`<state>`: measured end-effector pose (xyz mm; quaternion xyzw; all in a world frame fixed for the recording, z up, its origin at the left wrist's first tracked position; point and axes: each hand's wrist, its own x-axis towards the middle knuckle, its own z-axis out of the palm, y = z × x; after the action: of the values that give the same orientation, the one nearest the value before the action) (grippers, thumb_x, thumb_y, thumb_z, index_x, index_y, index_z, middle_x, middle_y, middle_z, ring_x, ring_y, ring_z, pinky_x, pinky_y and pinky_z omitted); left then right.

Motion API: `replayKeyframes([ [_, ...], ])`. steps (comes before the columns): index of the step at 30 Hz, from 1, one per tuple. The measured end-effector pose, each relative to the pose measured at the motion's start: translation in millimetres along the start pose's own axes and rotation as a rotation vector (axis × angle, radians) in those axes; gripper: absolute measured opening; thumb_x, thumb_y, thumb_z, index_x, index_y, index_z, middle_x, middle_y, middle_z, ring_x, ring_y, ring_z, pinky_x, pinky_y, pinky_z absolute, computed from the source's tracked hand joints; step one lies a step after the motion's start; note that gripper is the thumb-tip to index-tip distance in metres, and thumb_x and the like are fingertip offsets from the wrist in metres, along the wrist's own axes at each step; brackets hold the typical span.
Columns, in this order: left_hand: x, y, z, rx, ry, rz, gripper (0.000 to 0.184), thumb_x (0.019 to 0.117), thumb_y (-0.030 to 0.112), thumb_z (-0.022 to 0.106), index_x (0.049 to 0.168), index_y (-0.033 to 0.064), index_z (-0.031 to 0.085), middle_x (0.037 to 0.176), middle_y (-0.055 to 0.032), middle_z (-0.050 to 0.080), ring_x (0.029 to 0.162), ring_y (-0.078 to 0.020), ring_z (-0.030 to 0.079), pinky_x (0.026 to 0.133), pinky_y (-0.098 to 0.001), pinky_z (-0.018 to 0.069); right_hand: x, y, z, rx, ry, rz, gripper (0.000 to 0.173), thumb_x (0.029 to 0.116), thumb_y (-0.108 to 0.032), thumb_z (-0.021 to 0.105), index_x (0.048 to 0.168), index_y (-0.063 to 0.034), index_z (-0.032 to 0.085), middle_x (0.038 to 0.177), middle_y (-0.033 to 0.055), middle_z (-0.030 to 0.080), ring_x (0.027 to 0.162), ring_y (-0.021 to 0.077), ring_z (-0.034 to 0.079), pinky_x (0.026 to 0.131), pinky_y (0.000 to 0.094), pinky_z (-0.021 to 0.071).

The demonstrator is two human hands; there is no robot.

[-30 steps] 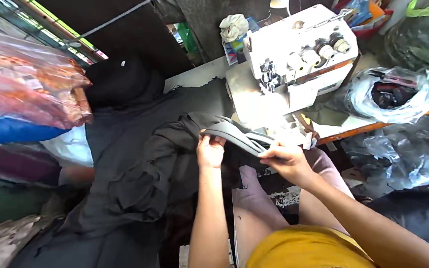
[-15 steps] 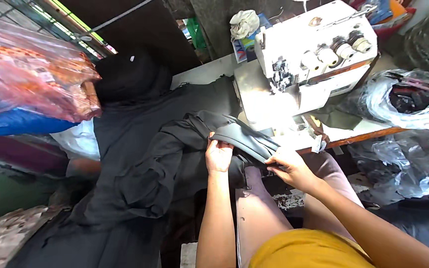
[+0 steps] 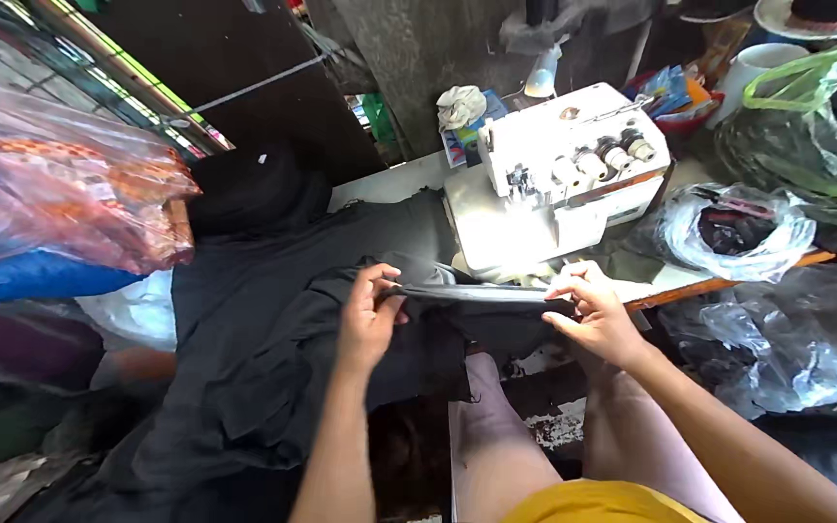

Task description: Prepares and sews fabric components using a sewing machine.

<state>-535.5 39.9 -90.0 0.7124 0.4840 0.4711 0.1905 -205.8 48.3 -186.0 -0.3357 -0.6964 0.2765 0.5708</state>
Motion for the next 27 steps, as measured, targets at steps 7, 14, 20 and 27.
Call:
replayKeyframes([
  [7, 74, 101, -99, 0.603, -0.197, 0.546, 0.031, 0.1017, 0.041, 0.059, 0.107, 0.0132, 0.071, 0.095, 0.0028, 0.067, 0.087, -0.0053, 0.056, 0.08, -0.0238, 0.0449, 67, -64, -15, -0.161, 0.064, -0.221, 0.02, 0.0922, -0.029, 0.073, 0.104, -0.0129, 0.072, 0.107, 0.0059, 0.056, 0.092, 0.0002, 0.056, 0.078, 0.0135, 0.0504],
  [14, 101, 135, -114, 0.532, -0.238, 0.554, 0.027, 0.0923, 0.051, 0.067, 0.085, 0.0271, 0.077, 0.081, 0.0195, 0.067, 0.098, -0.0036, 0.053, 0.092, -0.0299, 0.0369, 72, -86, -41, 0.356, -0.192, -0.078, 0.018, 0.104, -0.03, 0.058, 0.103, -0.02, 0.073, 0.096, -0.0146, 0.069, 0.089, -0.0065, 0.063, 0.079, 0.0137, 0.0527],
  [20, 98, 106, -56, -0.318, -0.328, 0.269, 0.018, 0.1003, 0.039, 0.063, 0.089, 0.0265, 0.07, 0.086, 0.014, 0.067, 0.081, 0.0002, 0.065, 0.076, -0.0214, 0.0572, 24, -74, -24, 0.745, -0.352, 0.106, 0.017, 0.1036, -0.03, 0.058, 0.111, -0.0228, 0.072, 0.101, -0.015, 0.068, 0.09, -0.0065, 0.062, 0.08, 0.0146, 0.0531],
  [27, 132, 39, 64, 0.412, -0.179, -0.076, 0.021, 0.101, 0.017, 0.064, 0.102, -0.0022, 0.071, 0.097, -0.0182, 0.07, 0.093, -0.0303, 0.069, 0.088, -0.0519, 0.0544, -21, -58, 11, 0.636, 0.075, 0.709, 0.015, 0.0982, -0.007, 0.055, 0.098, -0.0077, 0.071, 0.086, -0.0019, 0.073, 0.079, 0.0057, 0.069, 0.076, 0.0272, 0.0594],
])
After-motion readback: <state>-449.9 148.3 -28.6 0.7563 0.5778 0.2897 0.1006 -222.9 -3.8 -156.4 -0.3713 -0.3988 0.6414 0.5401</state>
